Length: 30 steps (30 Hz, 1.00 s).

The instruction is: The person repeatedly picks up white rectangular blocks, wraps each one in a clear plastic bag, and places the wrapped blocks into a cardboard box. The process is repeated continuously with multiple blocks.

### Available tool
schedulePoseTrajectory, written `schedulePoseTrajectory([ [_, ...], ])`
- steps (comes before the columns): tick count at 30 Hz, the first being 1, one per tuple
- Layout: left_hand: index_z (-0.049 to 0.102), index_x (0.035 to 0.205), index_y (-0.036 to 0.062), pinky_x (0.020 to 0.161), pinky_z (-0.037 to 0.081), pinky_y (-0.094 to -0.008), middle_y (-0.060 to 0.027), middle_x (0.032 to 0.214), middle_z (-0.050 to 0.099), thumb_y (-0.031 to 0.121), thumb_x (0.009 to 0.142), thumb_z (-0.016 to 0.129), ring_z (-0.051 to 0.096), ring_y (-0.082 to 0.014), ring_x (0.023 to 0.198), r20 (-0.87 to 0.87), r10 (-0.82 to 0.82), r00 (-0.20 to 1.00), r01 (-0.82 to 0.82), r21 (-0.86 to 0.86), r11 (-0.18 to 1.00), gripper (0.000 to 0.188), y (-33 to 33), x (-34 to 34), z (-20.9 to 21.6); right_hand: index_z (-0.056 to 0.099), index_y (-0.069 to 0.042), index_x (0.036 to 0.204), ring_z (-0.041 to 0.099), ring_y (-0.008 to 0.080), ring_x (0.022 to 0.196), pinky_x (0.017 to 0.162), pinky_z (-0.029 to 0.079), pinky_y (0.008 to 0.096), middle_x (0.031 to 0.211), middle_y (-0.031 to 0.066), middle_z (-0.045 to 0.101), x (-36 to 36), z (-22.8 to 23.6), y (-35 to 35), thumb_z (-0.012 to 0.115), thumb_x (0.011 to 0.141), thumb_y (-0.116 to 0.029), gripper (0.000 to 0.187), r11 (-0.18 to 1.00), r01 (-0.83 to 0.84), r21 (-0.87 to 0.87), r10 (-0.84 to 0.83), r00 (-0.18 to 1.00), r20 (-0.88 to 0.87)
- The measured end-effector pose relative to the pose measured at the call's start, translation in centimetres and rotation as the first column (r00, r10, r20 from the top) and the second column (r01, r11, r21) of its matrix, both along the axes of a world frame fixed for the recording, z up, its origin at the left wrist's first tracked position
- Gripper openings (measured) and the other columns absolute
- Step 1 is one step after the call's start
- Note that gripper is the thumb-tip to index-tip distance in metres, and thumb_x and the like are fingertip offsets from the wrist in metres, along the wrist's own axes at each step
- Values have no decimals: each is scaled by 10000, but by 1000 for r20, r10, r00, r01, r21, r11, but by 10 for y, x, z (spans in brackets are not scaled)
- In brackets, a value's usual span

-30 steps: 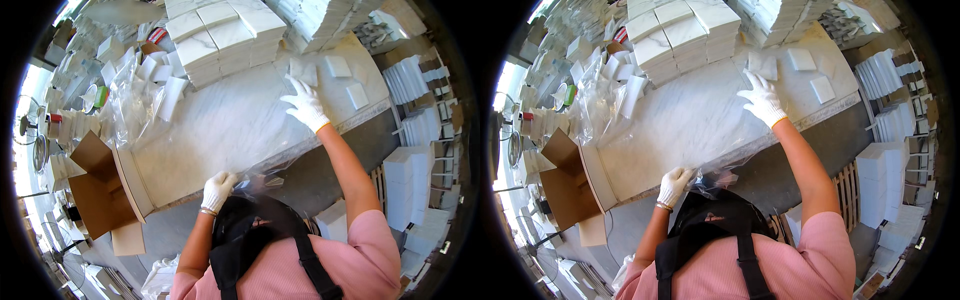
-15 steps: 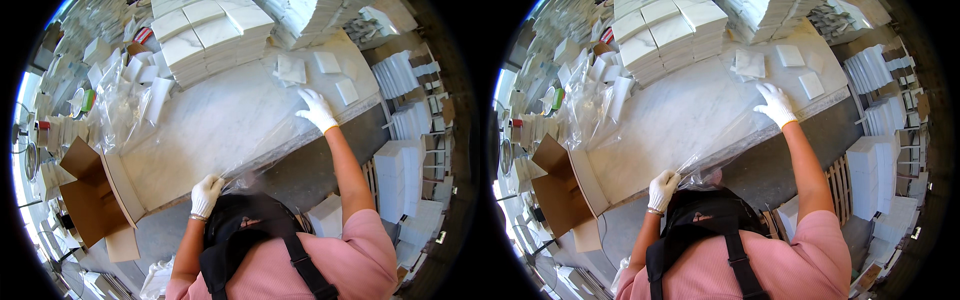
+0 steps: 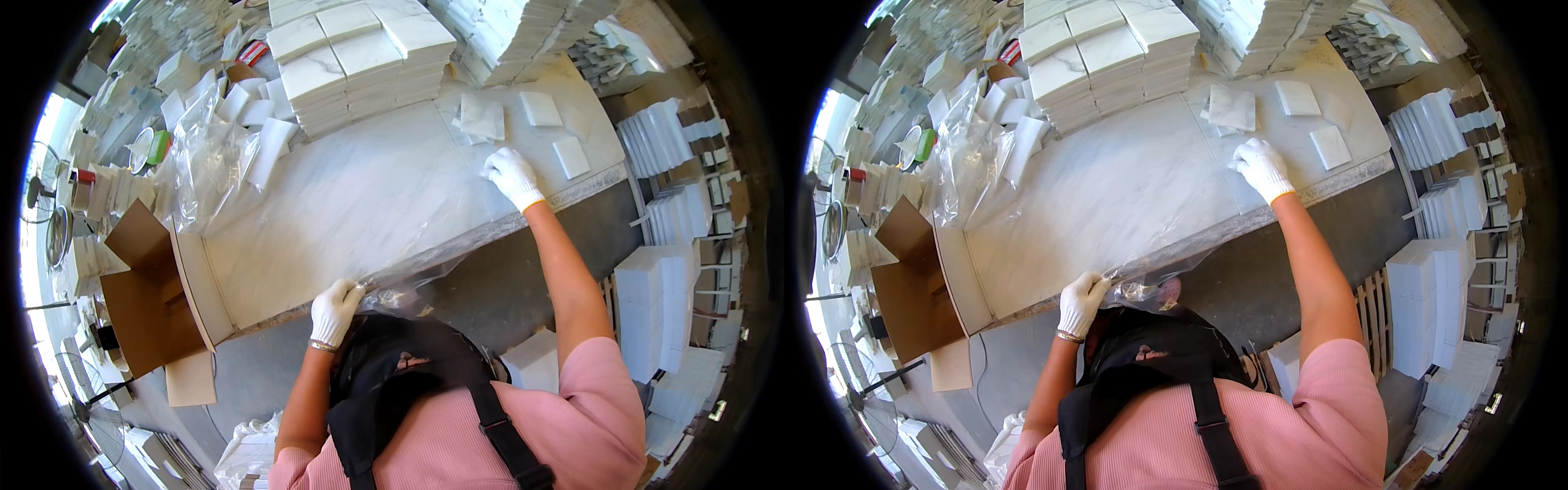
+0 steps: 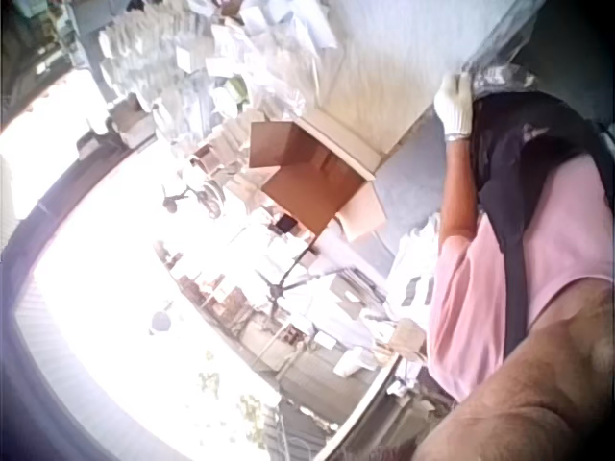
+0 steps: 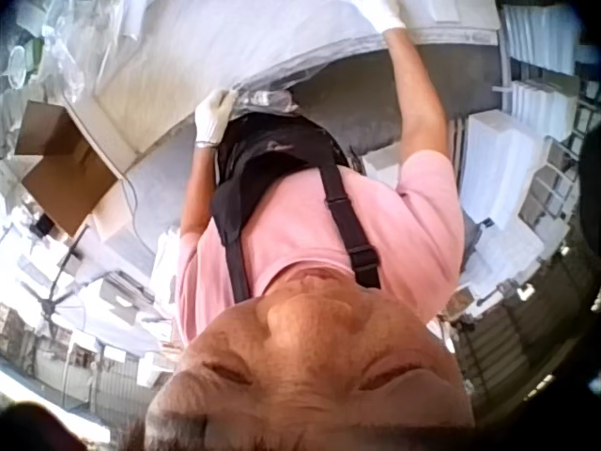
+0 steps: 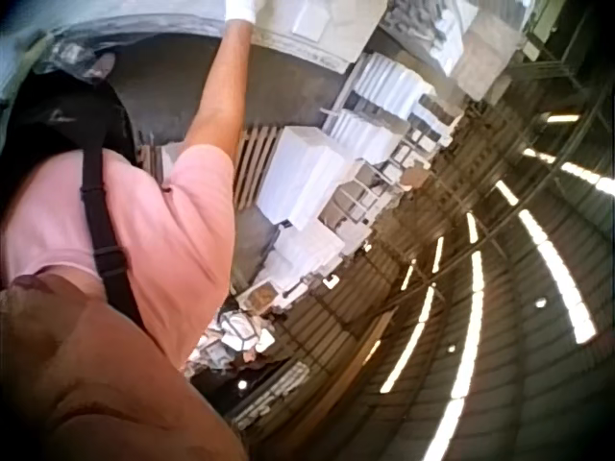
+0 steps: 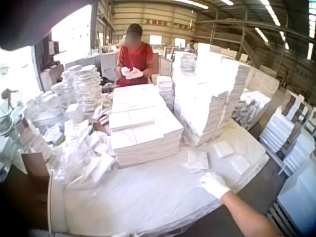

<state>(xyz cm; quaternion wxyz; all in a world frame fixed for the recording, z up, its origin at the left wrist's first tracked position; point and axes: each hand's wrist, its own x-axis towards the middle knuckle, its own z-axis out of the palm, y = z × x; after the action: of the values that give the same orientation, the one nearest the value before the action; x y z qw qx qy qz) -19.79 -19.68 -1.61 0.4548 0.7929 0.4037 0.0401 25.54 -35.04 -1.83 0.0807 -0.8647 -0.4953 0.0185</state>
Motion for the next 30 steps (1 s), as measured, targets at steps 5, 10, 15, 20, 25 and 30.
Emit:
schedulePoseTrajectory([
  [5,730,916,82,698,536,-396,-139,802,715,307,918,702,702,-318,752,-15,18,1000,-18,18,1000,227,-15,-13,-1,628,-64,964,669,261,907,818,536,394,952,81,685,-14,2,15,715,952,-245,201,935,52,352,106,904,-414],
  [10,730,891,79,689,533,-372,-109,789,715,306,892,720,698,-284,757,-5,45,999,-45,32,998,228,-33,-37,-29,586,-63,969,569,85,717,697,510,294,791,7,644,-61,80,66,670,1018,-226,190,946,113,305,197,547,-814],
  [15,755,901,98,724,545,-431,-124,844,728,382,885,715,701,-315,833,-66,51,997,-42,130,991,287,-40,-52,-59,605,-66,898,543,109,646,626,491,300,742,36,635,-109,130,110,737,962,-312,286,940,-165,298,325,691,-645],
  [20,701,1256,170,804,577,-456,-134,1098,746,491,939,626,724,-333,928,-233,-146,962,205,254,945,457,-41,-60,-142,618,-97,840,575,255,569,561,480,337,684,91,611,-152,151,155,801,852,-412,364,737,-589,333,676,646,-354],
  [25,458,1536,186,1116,421,-489,-133,1458,582,556,991,534,554,-340,1317,-175,-260,950,313,485,817,663,-32,-48,-182,599,-126,804,604,310,581,536,468,386,654,87,592,-187,157,186,786,820,-475,396,579,-790,199,809,529,-256],
  [30,562,1437,178,1153,358,-496,-106,1512,529,495,976,545,452,-322,1418,-180,-432,884,427,-65,902,560,-6,-35,-177,599,-125,765,587,315,569,528,448,401,637,90,558,-215,156,203,809,779,-462,397,543,-824,160,824,487,-288],
])
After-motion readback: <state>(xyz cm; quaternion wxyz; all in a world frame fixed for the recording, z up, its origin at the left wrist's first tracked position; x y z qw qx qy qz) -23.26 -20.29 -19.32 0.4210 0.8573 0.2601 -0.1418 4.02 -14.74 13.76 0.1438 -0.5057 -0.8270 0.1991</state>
